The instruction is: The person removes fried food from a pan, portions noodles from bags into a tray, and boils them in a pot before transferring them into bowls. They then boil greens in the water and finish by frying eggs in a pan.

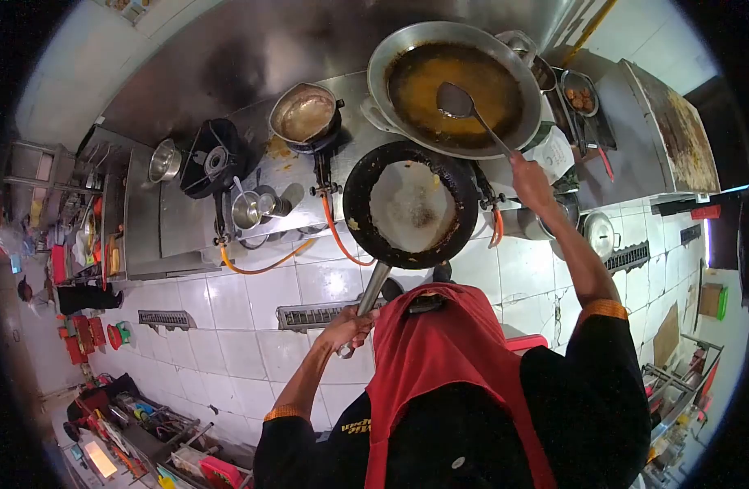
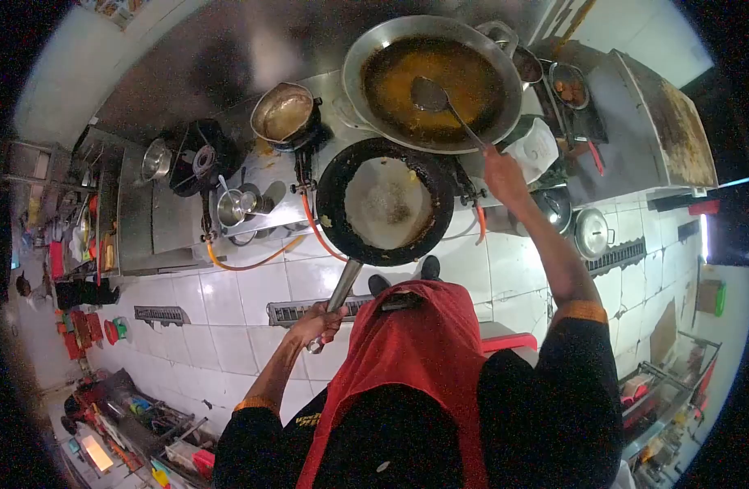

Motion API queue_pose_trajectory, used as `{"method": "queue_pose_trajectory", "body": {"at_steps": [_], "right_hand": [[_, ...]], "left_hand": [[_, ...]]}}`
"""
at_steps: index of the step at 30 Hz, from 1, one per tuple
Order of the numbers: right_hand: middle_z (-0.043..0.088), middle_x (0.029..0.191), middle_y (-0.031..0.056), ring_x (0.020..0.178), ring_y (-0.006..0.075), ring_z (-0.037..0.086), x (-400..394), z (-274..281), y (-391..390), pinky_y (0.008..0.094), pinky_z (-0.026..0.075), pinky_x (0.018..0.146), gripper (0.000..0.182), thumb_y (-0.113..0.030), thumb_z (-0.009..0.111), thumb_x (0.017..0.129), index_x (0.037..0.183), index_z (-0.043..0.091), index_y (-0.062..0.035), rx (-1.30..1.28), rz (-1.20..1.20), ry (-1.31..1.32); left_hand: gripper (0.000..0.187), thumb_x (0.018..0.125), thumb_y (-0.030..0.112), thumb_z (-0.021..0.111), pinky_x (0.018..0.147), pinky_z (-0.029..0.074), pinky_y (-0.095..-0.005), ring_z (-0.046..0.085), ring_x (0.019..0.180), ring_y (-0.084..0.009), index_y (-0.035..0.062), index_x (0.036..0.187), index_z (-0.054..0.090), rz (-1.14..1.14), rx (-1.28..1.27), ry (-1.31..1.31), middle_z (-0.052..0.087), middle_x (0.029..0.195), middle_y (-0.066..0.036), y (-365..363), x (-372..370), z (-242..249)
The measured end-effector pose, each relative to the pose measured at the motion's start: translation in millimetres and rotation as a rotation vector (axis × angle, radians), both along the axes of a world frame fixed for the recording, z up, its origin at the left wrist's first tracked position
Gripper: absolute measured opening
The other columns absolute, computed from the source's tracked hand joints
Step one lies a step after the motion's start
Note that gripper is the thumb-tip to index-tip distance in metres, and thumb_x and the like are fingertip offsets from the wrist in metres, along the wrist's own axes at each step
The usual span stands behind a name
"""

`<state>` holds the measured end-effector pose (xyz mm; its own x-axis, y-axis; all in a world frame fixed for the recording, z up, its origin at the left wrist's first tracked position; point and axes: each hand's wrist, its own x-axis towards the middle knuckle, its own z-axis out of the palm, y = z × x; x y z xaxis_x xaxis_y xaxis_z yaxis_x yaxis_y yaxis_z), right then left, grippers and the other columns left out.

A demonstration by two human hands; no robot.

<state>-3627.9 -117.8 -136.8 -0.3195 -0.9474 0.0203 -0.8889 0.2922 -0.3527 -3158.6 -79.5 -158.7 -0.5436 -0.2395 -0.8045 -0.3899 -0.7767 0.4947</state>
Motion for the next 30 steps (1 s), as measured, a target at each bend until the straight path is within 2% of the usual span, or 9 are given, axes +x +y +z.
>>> {"method": "queue_pose_trajectory", "body": {"at_steps": [2, 5, 7, 10, 16, 23, 25, 26, 30], "right_hand": [[0.059, 0.081, 0.0265, 0.078, 0.0454, 0.058, -17, -41, -12, 0.054, 0.044, 0.065, 0.018, -0.006, 0.043, 0.085, 0.097, 0.052, 0.0024, 0.03, -0.044, 0.084], [0.057, 0.063, 0.0211, 0.054, 0.0363, 0.055, -36, -59, -19, 0.0422, 0.04, 0.046, 0.02, -0.016, 0.043, 0.092, 0.1, 0.055, -0.0014, -0.375, 0.297, 0.016], [0.052, 0.059, 0.0056, 0.045, 0.013, 0.045, -23, -10, -15, 0.0282, 0.031, 0.036, 0.019, -0.019, 0.046, 0.093, 0.098, 0.057, -0.0042, 0.271, -0.203, -0.847], [0.046, 0.06, -0.0004, 0.043, 0.0042, 0.034, -8, 32, 3, 0.0208, 0.024, 0.035, 0.021, -0.022, 0.043, 0.096, 0.096, 0.055, -0.0046, 0.31, -0.193, -1.017], [0.045, 0.059, -0.0031, 0.044, 0.0028, 0.034, 13, 82, 38, 0.0194, 0.024, 0.035, 0.02, -0.022, 0.044, 0.096, 0.099, 0.056, -0.0061, 0.368, -0.181, -1.038], [0.046, 0.055, 0.0005, 0.044, 0.0083, 0.04, 16, 46, 57, 0.0256, 0.032, 0.042, 0.026, -0.021, 0.042, 0.097, 0.107, 0.055, -0.0014, 0.087, 0.108, -0.532], [0.058, 0.071, 0.0178, 0.061, 0.0341, 0.057, 12, 41, 49, 0.0408, 0.044, 0.058, 0.023, -0.018, 0.043, 0.093, 0.098, 0.054, 0.0017, -0.04, 0.144, -0.339], [0.059, 0.074, 0.0211, 0.066, 0.0392, 0.058, 22, 60, 40, 0.0421, 0.045, 0.061, 0.023, -0.016, 0.042, 0.093, 0.099, 0.055, 0.0015, 0.107, 0.048, -0.331], [0.057, 0.071, 0.0229, 0.066, 0.0396, 0.058, -22, -27, 5, 0.0424, 0.046, 0.062, 0.024, -0.018, 0.042, 0.093, 0.098, 0.055, 0.0014, -0.03, 0.11, -0.026]], "left_hand": [[0.031, 0.088, 0.027, 0.061, 0.032, 0.031, -0.0242, 0.033, 0.037, -0.0066, 0.012, 0.072, 0.04, -0.03, -0.038, -0.037, 0.035, 0.05, 0.005, 3, 0, 0], [0.035, 0.088, 0.03, 0.061, 0.032, 0.03, -0.0246, 0.034, 0.035, -0.0069, 0.0128, 0.069, 0.038, -0.069, -0.059, -0.058, 0.034, 0.049, 0.005, 3, -1, 1], [0.035, 0.088, 0.031, 0.061, 0.031, 0.03, -0.0248, 0.034, 0.035, -0.0071, 0.0129, 0.068, 0.038, -0.065, -0.066, -0.044, 0.035, 0.048, 0.005, 2, -1, -1], [0.036, 0.088, 0.033, 0.061, 0.032, 0.029, -0.0247, 0.033, 0.035, -0.0066, 0.0132, 0.068, 0.038, -0.059, -0.072, -0.021, 0.034, 0.047, 0.005, 4, -3, 5], [0.034, 0.089, 0.032, 0.06, 0.031, 0.029, -0.0247, 0.034, 0.033, -0.0068, 0.0131, 0.069, 0.039, -0.057, -0.067, -0.014, 0.035, 0.046, 0.004, 3, -4, 12], [0.035, 0.089, 0.033, 0.059, 0.032, 0.028, -0.0243, 0.034, 0.035, -0.0064, 0.013, 0.068, 0.039, -0.044, -0.082, -0.035, 0.035, 0.047, 0.005, 4, -5, 24], [0.035, 0.089, 0.034, 0.059, 0.032, 0.028, -0.0243, 0.034, 0.036, -0.0065, 0.013, 0.068, 0.039, -0.039, -0.089, -0.022, 0.035, 0.047, 0.005, 5, -6, 26], [0.035, 0.09, 0.034, 0.058, 0.033, 0.028, -0.0243, 0.035, 0.036, -0.0066, 0.0131, 0.068, 0.039, -0.044, -0.092, -0.009, 0.035, 0.048, 0.005, 5, -6, 28], [0.033, 0.089, 0.031, 0.06, 0.032, 0.03, -0.0237, 0.035, 0.036, -0.006, 0.0109, 0.074, 0.038, -0.06, -0.111, 0.012, 0.035, 0.05, 0.005, 8, -4, 23]]}}
